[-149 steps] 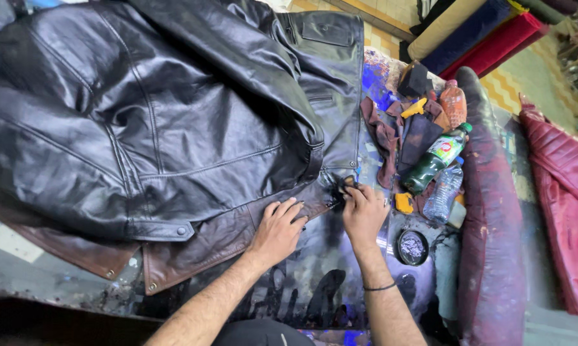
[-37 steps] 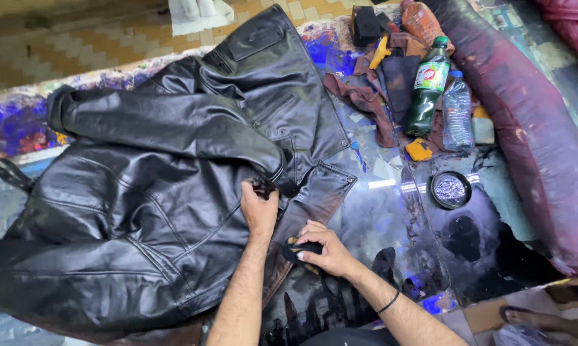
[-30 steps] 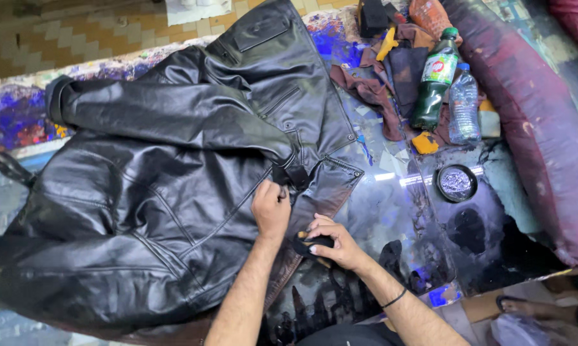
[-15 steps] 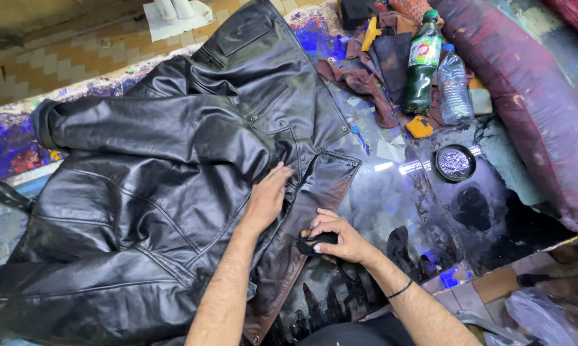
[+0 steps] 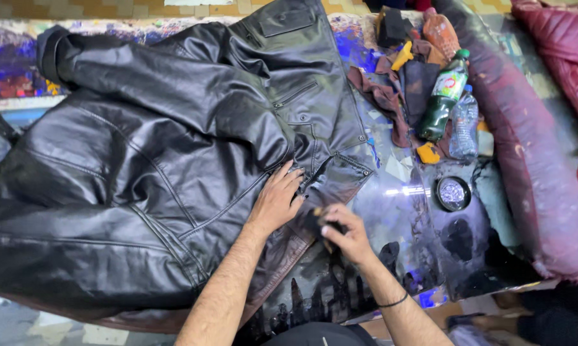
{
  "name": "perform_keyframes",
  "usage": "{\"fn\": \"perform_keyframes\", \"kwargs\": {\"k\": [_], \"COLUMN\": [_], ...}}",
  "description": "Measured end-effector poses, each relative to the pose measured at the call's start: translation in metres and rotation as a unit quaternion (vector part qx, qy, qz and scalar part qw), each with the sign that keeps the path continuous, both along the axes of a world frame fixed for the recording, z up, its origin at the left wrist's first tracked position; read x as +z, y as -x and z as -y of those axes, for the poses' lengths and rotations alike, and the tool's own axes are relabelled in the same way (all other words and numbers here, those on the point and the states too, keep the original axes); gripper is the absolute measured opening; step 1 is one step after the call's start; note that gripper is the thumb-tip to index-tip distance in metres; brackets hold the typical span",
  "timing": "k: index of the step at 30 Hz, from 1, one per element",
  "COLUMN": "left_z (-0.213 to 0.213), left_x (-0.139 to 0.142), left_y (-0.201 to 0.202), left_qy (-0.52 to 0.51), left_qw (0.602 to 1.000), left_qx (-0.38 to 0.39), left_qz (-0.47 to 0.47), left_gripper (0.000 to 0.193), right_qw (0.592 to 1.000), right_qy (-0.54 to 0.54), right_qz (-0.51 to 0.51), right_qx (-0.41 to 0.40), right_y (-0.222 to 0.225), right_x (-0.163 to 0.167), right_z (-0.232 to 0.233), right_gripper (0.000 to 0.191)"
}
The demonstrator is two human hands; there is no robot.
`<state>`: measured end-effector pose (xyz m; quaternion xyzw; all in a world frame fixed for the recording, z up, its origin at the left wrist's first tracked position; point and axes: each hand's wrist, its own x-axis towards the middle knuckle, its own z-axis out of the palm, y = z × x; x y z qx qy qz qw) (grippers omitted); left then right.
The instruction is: The person applies black dye to a leather jacket laid flat on a work table, dipping a small sponge into a tin of dye and rubbing it along the jacket's seams, edges and front panels, repositioning the jacket as they work.
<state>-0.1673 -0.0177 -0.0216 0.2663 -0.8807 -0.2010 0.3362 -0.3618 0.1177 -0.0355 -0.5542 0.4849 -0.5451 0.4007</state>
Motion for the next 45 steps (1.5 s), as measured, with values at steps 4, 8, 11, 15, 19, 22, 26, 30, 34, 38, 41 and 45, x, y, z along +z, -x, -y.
{"fn": "perform_keyframes", "kwargs": {"k": [4, 8, 11, 15, 19, 22, 26, 30, 34, 38, 41, 45], "left_z": [-0.003, -0.008, -0.009, -0.006, -0.005, -0.006, -0.007, -0.008, -0.008, -0.008, -0.01, -0.037], "left_x": [-0.004, -0.008, -0.011, -0.014, -0.013, -0.011, -0.008, -0.008, -0.007, -0.004, 0.002, 0.006], "left_y": [-0.002, -0.002, -0.002, -0.002, -0.004, -0.004, -0.005, -0.005, -0.006, -0.004, -0.003, -0.005], "left_qy": [0.047, 0.087, 0.067, 0.041, 0.043, 0.041, 0.031, 0.038, 0.044, 0.049, 0.011, -0.028], "left_qw": [0.998, 0.991, 0.992, 0.994, 0.995, 0.995, 0.996, 0.996, 0.996, 0.996, 0.998, 0.996], "left_qx": [0.029, 0.09, 0.099, 0.093, 0.086, 0.083, 0.08, 0.074, 0.073, 0.072, 0.06, 0.07], "left_qz": [0.022, 0.054, 0.047, 0.04, 0.028, 0.032, 0.022, 0.028, 0.025, 0.021, 0.005, -0.039], "left_gripper": [0.036, 0.037, 0.036, 0.034, 0.035, 0.036, 0.037, 0.04, 0.04, 0.043, 0.051, 0.061], "right_qw": [0.922, 0.818, 0.767, 0.776, 0.758, 0.757, 0.769, 0.763, 0.781, 0.774, 0.783, 0.782], "right_qy": [0.113, 0.147, 0.139, 0.097, 0.12, 0.111, 0.133, 0.095, 0.113, 0.077, 0.103, 0.056], "right_qz": [-0.288, -0.521, -0.599, -0.599, -0.62, -0.617, -0.609, -0.604, -0.595, -0.603, -0.592, -0.59], "right_qx": [-0.233, -0.192, -0.186, -0.171, -0.161, -0.183, -0.141, -0.21, -0.151, -0.177, -0.162, -0.191], "right_y": [0.005, -0.011, -0.021, -0.026, -0.024, -0.024, -0.026, -0.025, -0.022, -0.024, -0.024, -0.008], "right_x": [0.016, 0.027, 0.03, 0.031, 0.032, 0.033, 0.032, 0.029, 0.027, 0.027, 0.029, 0.035], "right_z": [0.032, 0.059, 0.063, 0.061, 0.062, 0.061, 0.058, 0.057, 0.058, 0.055, 0.052, 0.05], "right_gripper": [0.026, 0.024, 0.022, 0.017, 0.019, 0.02, 0.02, 0.018, 0.019, 0.016, 0.018, 0.017]}}
